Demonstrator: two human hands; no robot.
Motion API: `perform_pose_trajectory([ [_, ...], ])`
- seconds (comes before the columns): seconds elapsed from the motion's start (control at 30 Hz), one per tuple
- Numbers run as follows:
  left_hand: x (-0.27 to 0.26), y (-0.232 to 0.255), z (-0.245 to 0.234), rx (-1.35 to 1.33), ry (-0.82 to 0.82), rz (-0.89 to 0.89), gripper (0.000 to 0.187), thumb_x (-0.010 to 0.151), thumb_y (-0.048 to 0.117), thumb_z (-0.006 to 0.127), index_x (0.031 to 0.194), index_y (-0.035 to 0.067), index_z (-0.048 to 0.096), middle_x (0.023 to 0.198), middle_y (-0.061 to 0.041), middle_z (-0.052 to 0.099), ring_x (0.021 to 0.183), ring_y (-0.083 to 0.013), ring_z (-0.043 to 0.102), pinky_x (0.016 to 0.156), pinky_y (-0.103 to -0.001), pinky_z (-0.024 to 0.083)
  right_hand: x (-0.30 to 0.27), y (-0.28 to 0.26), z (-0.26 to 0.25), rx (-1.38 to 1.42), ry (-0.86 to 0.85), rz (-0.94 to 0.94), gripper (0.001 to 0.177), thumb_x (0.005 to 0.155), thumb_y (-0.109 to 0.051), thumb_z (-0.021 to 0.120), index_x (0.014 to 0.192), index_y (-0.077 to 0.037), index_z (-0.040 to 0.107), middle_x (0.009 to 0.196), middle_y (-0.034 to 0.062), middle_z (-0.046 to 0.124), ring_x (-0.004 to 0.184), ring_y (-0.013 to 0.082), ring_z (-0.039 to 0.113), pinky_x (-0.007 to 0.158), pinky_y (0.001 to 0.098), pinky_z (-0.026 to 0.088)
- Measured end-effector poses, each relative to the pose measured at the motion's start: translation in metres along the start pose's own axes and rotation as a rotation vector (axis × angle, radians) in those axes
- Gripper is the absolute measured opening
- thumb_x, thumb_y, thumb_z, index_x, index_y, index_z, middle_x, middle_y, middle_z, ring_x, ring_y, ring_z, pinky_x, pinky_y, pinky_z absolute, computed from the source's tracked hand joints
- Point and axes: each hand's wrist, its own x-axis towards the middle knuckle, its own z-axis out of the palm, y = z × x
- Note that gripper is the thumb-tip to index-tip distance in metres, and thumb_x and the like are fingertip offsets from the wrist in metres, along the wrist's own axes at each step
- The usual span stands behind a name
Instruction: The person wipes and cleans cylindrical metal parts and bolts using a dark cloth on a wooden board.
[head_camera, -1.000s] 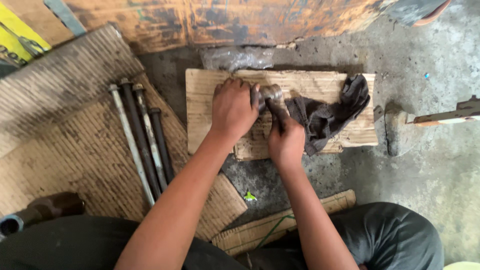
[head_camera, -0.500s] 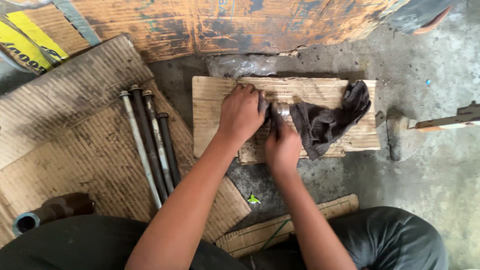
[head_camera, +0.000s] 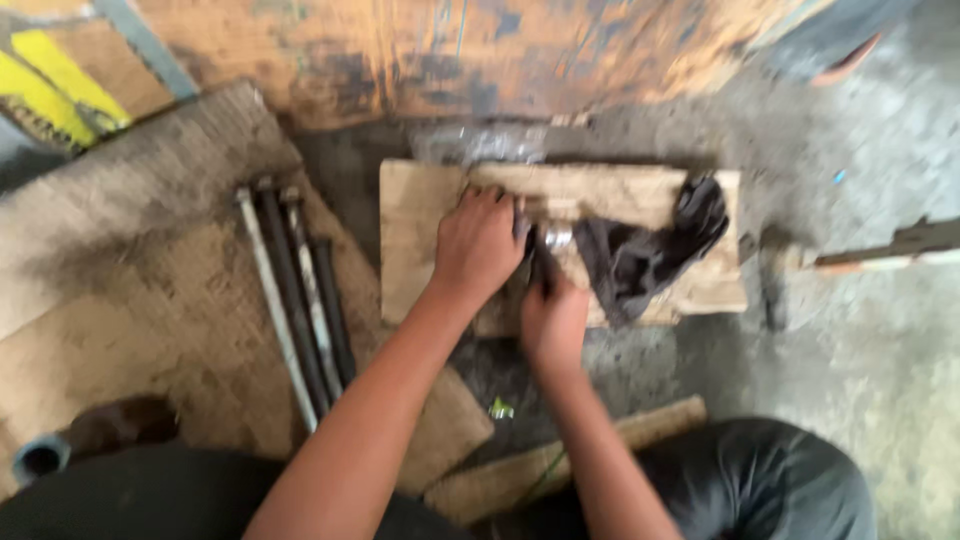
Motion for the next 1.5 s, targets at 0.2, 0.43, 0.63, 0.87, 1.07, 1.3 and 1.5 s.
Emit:
perform_pose_trajectory([
  [0.2, -0.011, -0.004, 0.010, -0.039, -0.054, -0.068, 0.030, 0.105, 0.027, 0.055, 0.093, 0.005, 0.072, 0.099, -0.018, 0.070, 0.098, -0.0367, 0.066, 0.089, -0.050, 0.056, 0.035, 0.014, 0.003, 0.069, -0.090, 0.159, 0.033, 0.095, -0.002, 0.055, 0.124, -0.001, 0.070, 0.097, 0.0278, 0.072, 0.081, 0.0399, 0.073, 0.073, 0.0431, 0.055],
  [0.43, -0.003, 0.000, 0.003, -0.032, -0.118, -0.062, 0.029, 0.091, 0.030, 0.060, 0.097, 0.004, 0.072, 0.105, -0.016, 0.069, 0.103, -0.0390, 0.063, 0.081, -0.051, 0.055, 0.017, 0.070, -0.052, -0.091, -0.371, 0.014, 0.027, 0.083, -0.001, 0.062, 0.107, 0.006, 0.070, 0.085, 0.0287, 0.070, 0.077, 0.0408, 0.068, 0.070, 0.0452, 0.052],
  [0.63, 0.003, 0.000, 0.002, -0.031, -0.136, -0.106, 0.041, 0.103, 0.040, 0.055, 0.101, 0.001, 0.070, 0.104, -0.018, 0.068, 0.101, -0.0382, 0.064, 0.082, -0.052, 0.055, 0.041, 0.065, -0.054, 0.098, -0.047, -0.127, 0.036, 0.114, -0.004, 0.051, 0.148, 0.002, 0.058, 0.120, 0.0231, 0.072, 0.111, 0.0259, 0.068, 0.101, 0.0397, 0.052],
  [0.87, 0.016, 0.010, -0.011, 0.037, -0.212, -0.145, 0.048, 0.102, 0.049, 0.054, 0.101, 0.004, 0.070, 0.095, -0.016, 0.071, 0.093, -0.0358, 0.068, 0.077, -0.053, 0.055, 0.050, 0.039, -0.036, 0.141, -0.013, -0.021, 0.037, 0.109, -0.004, 0.054, 0.145, 0.003, 0.046, 0.119, 0.0179, 0.071, 0.106, 0.0217, 0.068, 0.095, 0.0359, 0.053],
  [1.07, 0.006, 0.029, -0.014, -0.002, 0.001, -0.259, 0.063, 0.095, 0.058, 0.061, 0.089, -0.004, 0.069, 0.085, -0.024, 0.068, 0.080, -0.0400, 0.068, 0.065, -0.052, 0.055, 0.054, 0.046, -0.038, 0.204, 0.069, 0.022, 0.009, 0.111, -0.003, 0.057, 0.118, 0.003, 0.059, 0.107, 0.0170, 0.074, 0.095, 0.0225, 0.069, 0.090, 0.0331, 0.055],
  [1.3, -0.004, 0.022, -0.004, 0.008, -0.023, -0.219, 0.053, 0.100, 0.047, 0.059, 0.081, -0.001, 0.070, 0.085, -0.022, 0.067, 0.081, -0.0394, 0.067, 0.068, -0.052, 0.055, 0.042, 0.021, -0.026, 0.036, -0.071, -0.165, 0.022, 0.100, -0.003, 0.062, 0.121, 0.003, 0.063, 0.099, 0.0243, 0.074, 0.085, 0.0385, 0.074, 0.071, 0.0395, 0.057],
  [1.5, 0.000, 0.012, 0.002, 0.036, 0.049, -0.119, 0.036, 0.099, 0.029, 0.059, 0.077, 0.003, 0.071, 0.083, -0.018, 0.068, 0.081, -0.0373, 0.067, 0.072, -0.050, 0.056, 0.037, 0.005, -0.033, -0.221, -0.073, -0.044, 0.018, 0.095, -0.009, 0.067, 0.110, -0.002, 0.073, 0.088, 0.0218, 0.074, 0.073, 0.0379, 0.072, 0.064, 0.0445, 0.055],
])
